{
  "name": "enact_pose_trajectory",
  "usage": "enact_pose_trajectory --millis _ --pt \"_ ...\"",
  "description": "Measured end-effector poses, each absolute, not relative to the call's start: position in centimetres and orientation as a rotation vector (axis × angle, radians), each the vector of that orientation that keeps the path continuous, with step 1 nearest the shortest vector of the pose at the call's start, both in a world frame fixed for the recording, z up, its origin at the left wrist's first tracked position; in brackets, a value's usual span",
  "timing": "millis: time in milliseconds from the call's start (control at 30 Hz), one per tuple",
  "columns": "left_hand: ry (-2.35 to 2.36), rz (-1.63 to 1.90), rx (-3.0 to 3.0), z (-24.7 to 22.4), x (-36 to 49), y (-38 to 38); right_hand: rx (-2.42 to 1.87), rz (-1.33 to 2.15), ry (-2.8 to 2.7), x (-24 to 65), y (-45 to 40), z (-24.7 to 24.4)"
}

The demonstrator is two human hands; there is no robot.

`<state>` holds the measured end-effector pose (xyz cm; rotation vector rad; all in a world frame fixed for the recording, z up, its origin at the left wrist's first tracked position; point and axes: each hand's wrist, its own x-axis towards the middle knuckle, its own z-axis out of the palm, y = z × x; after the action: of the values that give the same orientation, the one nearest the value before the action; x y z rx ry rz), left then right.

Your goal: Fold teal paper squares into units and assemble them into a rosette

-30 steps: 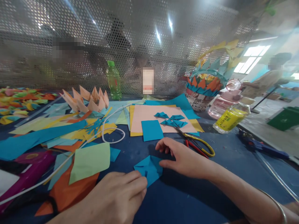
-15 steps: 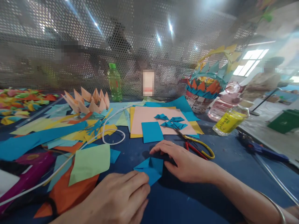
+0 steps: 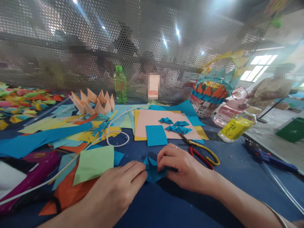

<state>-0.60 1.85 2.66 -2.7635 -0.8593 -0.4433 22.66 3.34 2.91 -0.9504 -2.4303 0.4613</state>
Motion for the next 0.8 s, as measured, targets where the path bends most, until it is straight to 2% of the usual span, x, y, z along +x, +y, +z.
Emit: enact_pose_trajectory --millis 133,267,433,800 --pt "-0.861 -0.398 -2.781 2.6 -0.8 2.0 -0.885 0.529 -2.520 22.6 3.0 3.3" --pt "-0.832 -0.388 -2.859 2.4 -0.7 1.1 -0.938 0.743 -2.507 23.0 3.2 3.5" --pt "-0.847 -0.558 -2.875 2.1 -0.7 0.4 -0.917 0.898 -2.426 23.2 3.8 3.3" --pt "-0.848 -0.652 -2.921 2.4 -0.9 0.4 -1.284 0.751 -2.225 21.5 2.6 2.3"
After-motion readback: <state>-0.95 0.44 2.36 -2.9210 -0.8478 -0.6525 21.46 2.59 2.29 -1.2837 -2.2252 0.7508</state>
